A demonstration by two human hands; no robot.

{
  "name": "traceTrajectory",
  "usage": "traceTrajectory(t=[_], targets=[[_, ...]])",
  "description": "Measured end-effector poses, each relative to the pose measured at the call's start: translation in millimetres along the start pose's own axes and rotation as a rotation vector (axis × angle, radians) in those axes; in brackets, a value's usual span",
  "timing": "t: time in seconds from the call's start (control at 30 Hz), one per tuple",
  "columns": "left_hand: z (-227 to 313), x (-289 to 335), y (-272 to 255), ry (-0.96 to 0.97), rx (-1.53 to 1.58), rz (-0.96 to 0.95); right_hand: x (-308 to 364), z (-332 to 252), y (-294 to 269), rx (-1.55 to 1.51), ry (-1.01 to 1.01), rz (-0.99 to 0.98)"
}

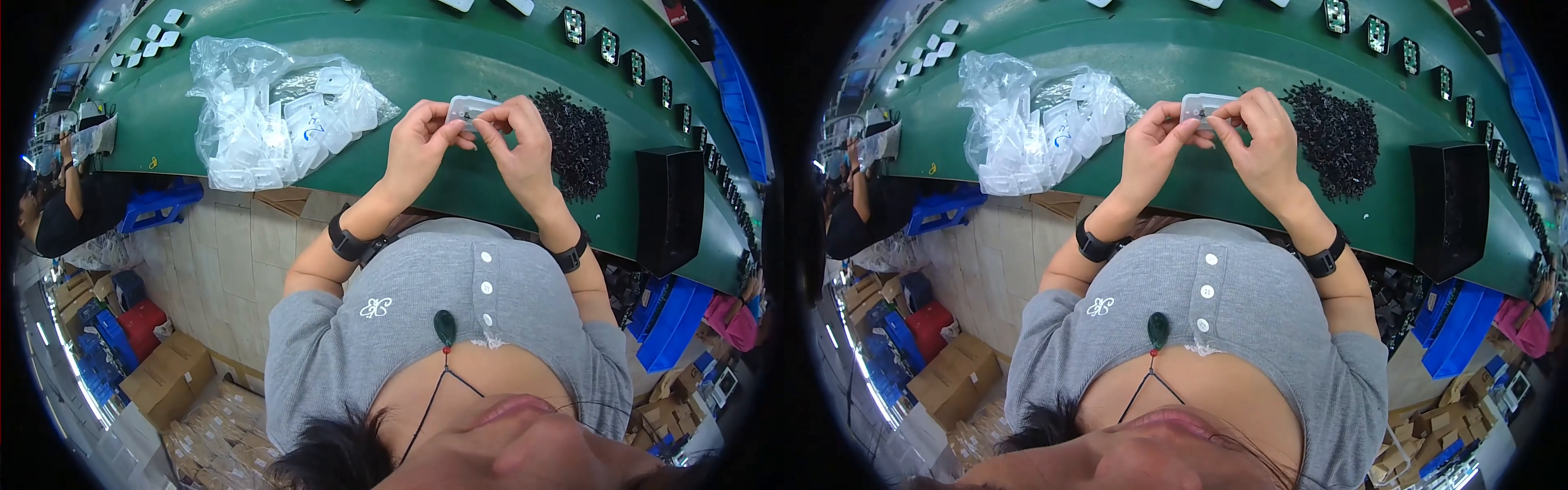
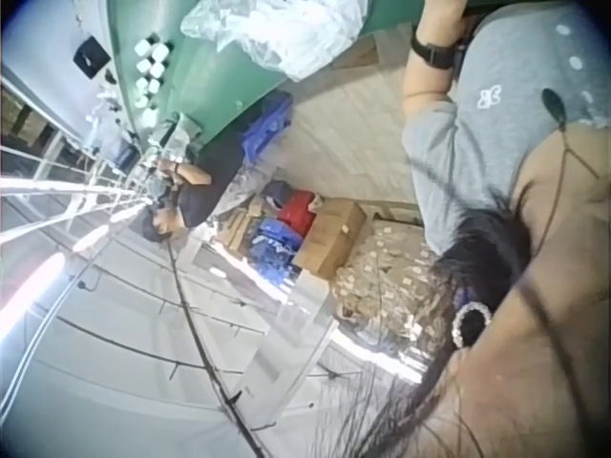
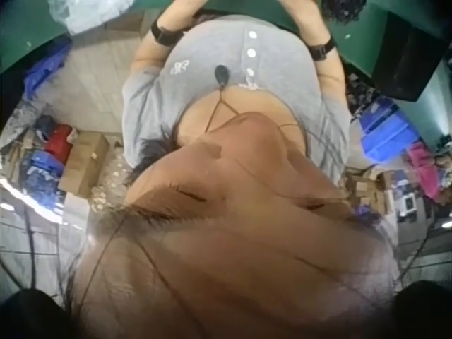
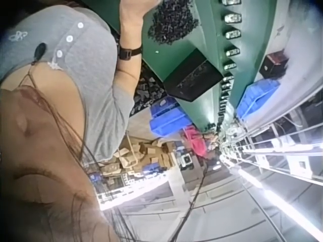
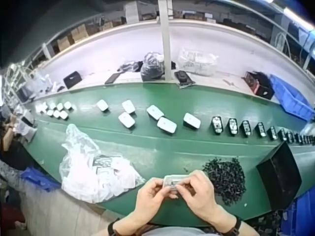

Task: The person assembles components by hand, picking up a white plastic base and a small black part, inserting the part into the base, and then pressing a black cover over the assembly. The completed units are placed onto the green work surface alongside other assemblies.

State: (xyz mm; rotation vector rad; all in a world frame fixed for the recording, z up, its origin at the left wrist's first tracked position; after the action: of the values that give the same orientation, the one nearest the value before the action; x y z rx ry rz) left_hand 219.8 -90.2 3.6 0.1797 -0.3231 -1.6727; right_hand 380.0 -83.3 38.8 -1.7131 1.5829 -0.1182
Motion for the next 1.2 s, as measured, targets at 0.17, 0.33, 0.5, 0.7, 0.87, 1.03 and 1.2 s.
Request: traceTrajectory(t=[0.17, 0.33, 0.5, 0.7, 0.87, 1.03, 1.2], targets=[[-4, 2, 1, 0.146, -0.011, 0.009, 7, 7, 11, -0.25, 0.253, 0.029], [-10, 2, -4, 0.185, -0.127, 0.067, 16, 9, 30, -0.348, 0.41, 0.007], [-7, 3, -9, 0.053, -0.01, 0.053, 9, 3, 23, -0.037, 0.031, 0.16], [-12, 2, -13, 0.054, -0.075, 0.034, 5, 17, 20, -0.191, 0.198, -0.107], [-9, -4, -20, -0.014, 0.006, 0.0, 6, 11, 27, -0.296, 0.307, -0.12], [-6, -8, -28, -0.049, 0.109, 0.039, -1, 22, 41, -0.585, 0.485, -0.145], [-8, -21, -47, -0.043, -0.077, 0.202, -55, 43, 47, -0.201, 0.195, -0.116]])
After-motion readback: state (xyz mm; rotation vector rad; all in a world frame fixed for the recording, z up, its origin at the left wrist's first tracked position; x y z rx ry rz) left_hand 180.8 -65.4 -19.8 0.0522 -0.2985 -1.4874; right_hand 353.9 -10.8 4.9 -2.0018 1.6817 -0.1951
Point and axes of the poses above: each hand's wrist, its own x-axis away from the middle knuckle, its own y-axis out of the palm, z = x × y, the point moved 2 cm from there along -x, towards the middle knuckle, and after that the axes turned 1 degree about -y, right-handed, at the moved point
